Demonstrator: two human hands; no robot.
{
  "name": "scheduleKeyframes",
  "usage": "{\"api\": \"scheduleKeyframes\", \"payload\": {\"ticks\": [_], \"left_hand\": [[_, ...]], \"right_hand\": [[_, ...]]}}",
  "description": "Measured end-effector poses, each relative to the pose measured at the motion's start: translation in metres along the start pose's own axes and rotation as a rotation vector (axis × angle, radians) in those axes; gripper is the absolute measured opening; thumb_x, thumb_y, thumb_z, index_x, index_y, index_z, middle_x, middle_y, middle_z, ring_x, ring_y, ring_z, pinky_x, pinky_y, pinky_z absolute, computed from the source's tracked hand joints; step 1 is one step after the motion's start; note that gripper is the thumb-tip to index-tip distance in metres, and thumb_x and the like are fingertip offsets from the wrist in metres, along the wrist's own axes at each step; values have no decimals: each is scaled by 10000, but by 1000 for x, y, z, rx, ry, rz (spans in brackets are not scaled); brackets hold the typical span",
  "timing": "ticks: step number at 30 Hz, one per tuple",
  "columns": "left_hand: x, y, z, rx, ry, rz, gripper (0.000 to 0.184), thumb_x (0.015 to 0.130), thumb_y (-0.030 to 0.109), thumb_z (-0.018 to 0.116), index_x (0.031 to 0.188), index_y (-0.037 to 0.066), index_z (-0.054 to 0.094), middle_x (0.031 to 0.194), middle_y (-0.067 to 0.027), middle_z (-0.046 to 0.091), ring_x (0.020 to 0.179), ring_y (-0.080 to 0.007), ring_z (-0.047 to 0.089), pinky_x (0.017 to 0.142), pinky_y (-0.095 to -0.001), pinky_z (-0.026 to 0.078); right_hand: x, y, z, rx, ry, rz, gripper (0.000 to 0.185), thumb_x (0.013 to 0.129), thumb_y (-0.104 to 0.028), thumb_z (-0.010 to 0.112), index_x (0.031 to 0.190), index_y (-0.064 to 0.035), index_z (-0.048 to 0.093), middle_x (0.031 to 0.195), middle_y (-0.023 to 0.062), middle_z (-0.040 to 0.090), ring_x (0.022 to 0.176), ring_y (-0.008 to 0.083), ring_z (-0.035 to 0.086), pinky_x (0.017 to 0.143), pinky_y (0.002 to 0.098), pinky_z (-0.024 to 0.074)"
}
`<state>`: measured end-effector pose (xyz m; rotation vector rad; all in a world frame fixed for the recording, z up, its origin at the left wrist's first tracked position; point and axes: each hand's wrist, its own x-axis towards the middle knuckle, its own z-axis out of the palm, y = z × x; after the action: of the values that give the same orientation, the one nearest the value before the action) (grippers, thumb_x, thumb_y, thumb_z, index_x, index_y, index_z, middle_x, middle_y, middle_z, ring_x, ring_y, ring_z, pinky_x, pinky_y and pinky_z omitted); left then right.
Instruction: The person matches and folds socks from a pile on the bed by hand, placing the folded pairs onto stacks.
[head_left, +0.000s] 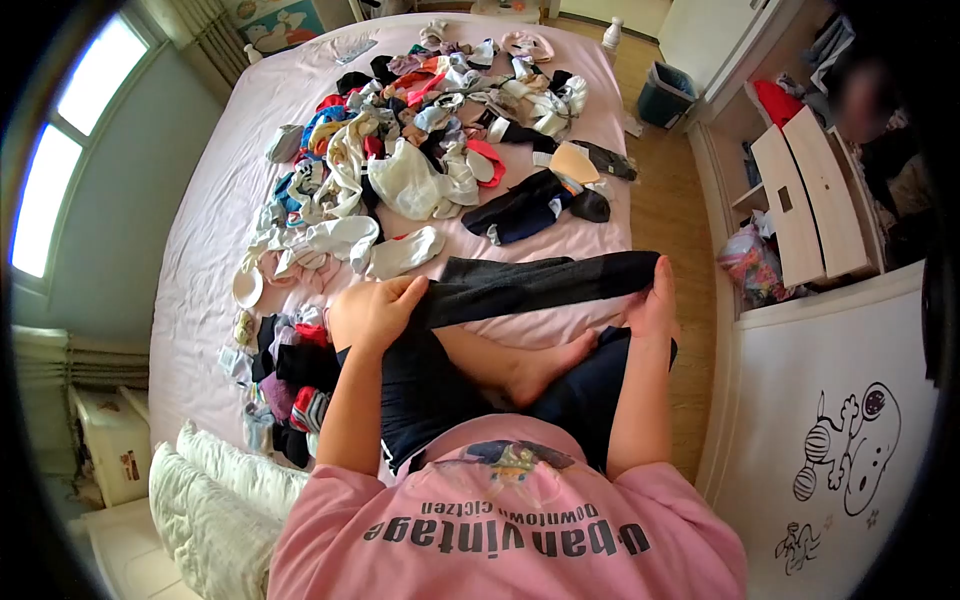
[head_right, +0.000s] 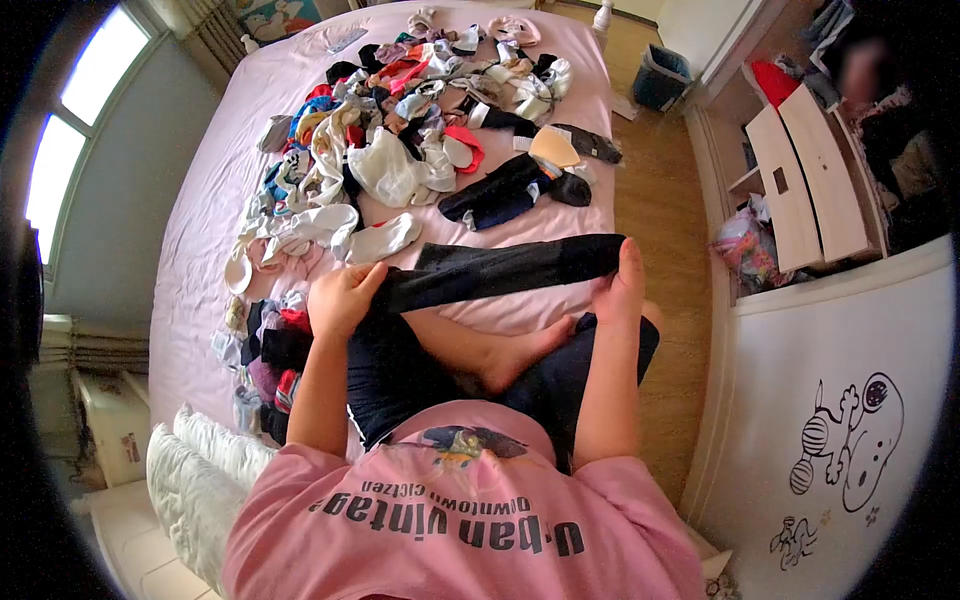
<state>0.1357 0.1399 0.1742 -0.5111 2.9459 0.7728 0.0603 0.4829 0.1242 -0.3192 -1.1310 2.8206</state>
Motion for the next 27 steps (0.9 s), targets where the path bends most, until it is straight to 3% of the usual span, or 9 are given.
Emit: {"api": "scheduleKeyframes", "payload": {"ticks": [4, 7, 8, 13, 19, 21, 23, 25, 27], "left_hand": [[7, -11, 13, 32, 251, -9, 396, 856, 407, 447, 784, 63, 629, 564, -114, 553, 569, -205, 573, 544, -339, 421], [-5, 5, 8, -467, 128, -167, 415, 870, 400, 435, 758, 51, 629, 559, -97, 548, 554, -137, 560, 520, -334, 411], [-4, 0, 13, -588, 64, -88, 365, 883, 357, 439, 772, 59, 619, 593, -52, 551, 573, -111, 543, 531, -308, 412], [4, -46, 75, -1674, -330, 64, 230, 905, 253, 456, 848, 88, 605, 796, 33, 583, 710, -61, 526, 651, -232, 423], [-19, -19, 57, -1221, -514, 330, 260, 778, 124, 634, 990, -18, 582, 920, -19, 597, 852, -99, 529, 780, -251, 415], [-21, -25, 57, -876, -353, 468, 245, 746, 76, 633, 976, 4, 590, 869, -53, 597, 828, -131, 544, 750, -259, 418], [-16, -20, 23, -89, 264, 657, 233, 695, 34, 623, 927, 16, 605, 800, -91, 593, 773, -192, 567, 709, -283, 430], [-1, -64, 36, -670, 263, 261, 175, 650, 76, 633, 814, 20, 612, 714, -114, 590, 690, -265, 570, 637, -349, 439], [3, -79, 44, -571, 271, 349, 156, 664, 35, 603, 818, 21, 613, 719, -102, 591, 716, -240, 575, 664, -327, 440]], "right_hand": [[-8, -1, -12, -100, -274, -44, 115, 861, -86, 504, 948, -66, 577, 978, 25, 592, 805, 121, 562, 741, 267, 450], [-9, 7, -24, -707, -387, -43, 173, 858, -23, 476, 998, -54, 572, 1044, 45, 568, 902, 133, 545, 773, 240, 457], [-9, 11, -27, -670, -401, 60, 247, 827, 24, 491, 1033, -75, 582, 1059, 15, 544, 841, 76, 526, 747, 265, 467], [-16, 26, -24, -426, -292, 298, 226, 834, 12, 457, 1033, -56, 538, 1100, 71, 536, 939, 154, 540, 779, 317, 498], [-26, 45, -16, -287, -172, 319, 220, 781, 30, 555, 980, -56, 518, 967, 18, 535, 862, 122, 523, 779, 298, 473], [-23, 48, -19, -388, -149, 226, 263, 748, 57, 579, 974, -63, 516, 957, 26, 541, 865, 119, 521, 768, 259, 457], [-13, 44, -35, -544, -145, 63, 290, 743, 65, 580, 991, -66, 506, 948, 31, 545, 868, 116, 521, 763, 240, 456], [-16, 24, -25, -334, -30, 166, 423, 716, 103, 566, 1086, -71, 456, 946, 40, 546, 860, 127, 528, 767, 235, 442], [-17, 29, -22, -326, -133, 253, 455, 716, 110, 555, 1117, -76, 452, 965, 43, 536, 883, 132, 517, 776, 230, 430]]}}
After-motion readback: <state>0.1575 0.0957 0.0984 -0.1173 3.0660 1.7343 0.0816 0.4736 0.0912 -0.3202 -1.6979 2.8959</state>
